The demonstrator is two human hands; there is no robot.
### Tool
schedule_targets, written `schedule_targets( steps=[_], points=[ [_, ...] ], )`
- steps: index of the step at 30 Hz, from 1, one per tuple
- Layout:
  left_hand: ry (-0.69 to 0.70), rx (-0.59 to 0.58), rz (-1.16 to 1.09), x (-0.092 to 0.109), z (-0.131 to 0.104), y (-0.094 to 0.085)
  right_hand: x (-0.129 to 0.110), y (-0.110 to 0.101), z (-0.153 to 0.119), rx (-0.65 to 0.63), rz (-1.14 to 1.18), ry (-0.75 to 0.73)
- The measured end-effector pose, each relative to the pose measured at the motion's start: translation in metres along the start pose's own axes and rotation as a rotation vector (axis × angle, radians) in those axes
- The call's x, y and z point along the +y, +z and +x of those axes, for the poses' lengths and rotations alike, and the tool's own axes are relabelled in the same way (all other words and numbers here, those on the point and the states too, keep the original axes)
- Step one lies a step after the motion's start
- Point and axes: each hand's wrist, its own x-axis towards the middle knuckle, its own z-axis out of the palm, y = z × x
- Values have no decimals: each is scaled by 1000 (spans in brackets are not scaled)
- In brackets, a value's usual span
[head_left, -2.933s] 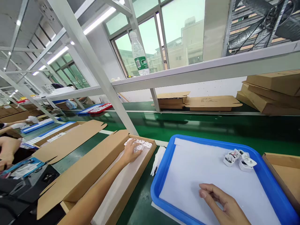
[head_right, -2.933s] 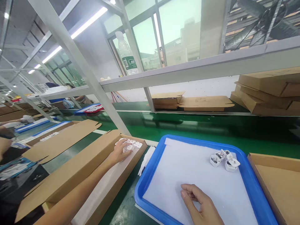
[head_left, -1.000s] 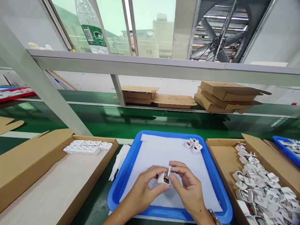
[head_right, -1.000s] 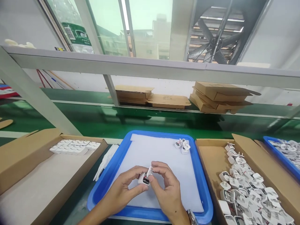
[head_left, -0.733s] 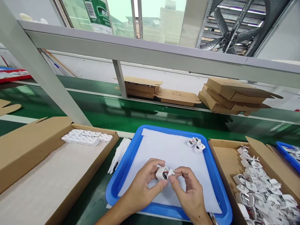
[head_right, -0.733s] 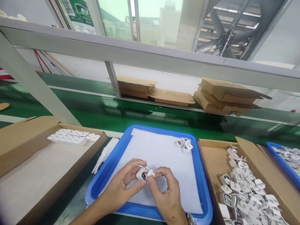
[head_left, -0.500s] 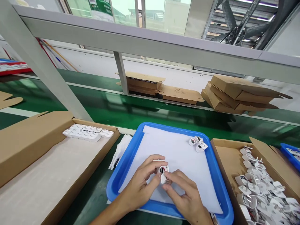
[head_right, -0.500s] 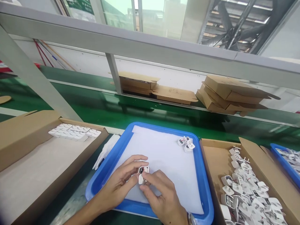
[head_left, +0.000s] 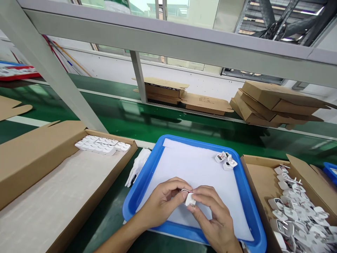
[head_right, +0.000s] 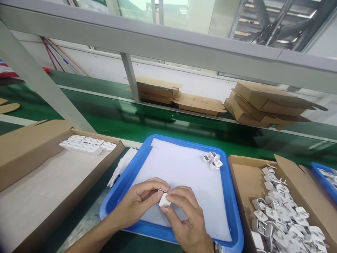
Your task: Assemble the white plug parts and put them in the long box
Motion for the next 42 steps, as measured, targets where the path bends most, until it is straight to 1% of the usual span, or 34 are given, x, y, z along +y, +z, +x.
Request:
schedule_targets(
  steps=[4, 7, 10, 13, 14, 16, 22, 27, 29, 32, 35, 39, 42],
  points=[
    [-118, 122, -55, -5, 2, 5, 0, 2, 0, -31, 25, 28],
    [-183, 154, -115, -4, 3, 5, 3, 2, 1, 0, -17, 17],
    [-179, 112, -151, 2, 2, 0, 7, -1, 2, 48, -42, 11],
    [-190, 45, -226, 6, -1, -5, 10, -3, 3, 51, -20, -6],
    [-203, 38, -250, 6, -2, -6, 11, -3, 3, 46, -8, -16],
    [-215, 49, -277, 5, -3, -8, 10, -3, 2, 39, 14, -34],
    [-170, 60, -300, -4, -4, -4, 9, -2, 3, 7, 71, -19],
    [-171, 35, -339, -7, -4, -2, 8, -3, 5, -1, 55, -50],
    [-204, 21, -393, -8, -4, -2, 6, -3, 4, 13, 35, -64],
    [-280, -54, -460, -9, -6, -2, 3, -3, 2, 22, 64, -37],
    [-287, -98, -425, -10, -7, -3, 1, -3, 1, 0, 125, -12],
    [-225, -70, -341, -10, -8, -4, 1, -4, 1, -40, 174, 4],
    [-215, -29, -283, -8, -7, -5, 2, -4, 1, -86, 181, 42]
  ],
)
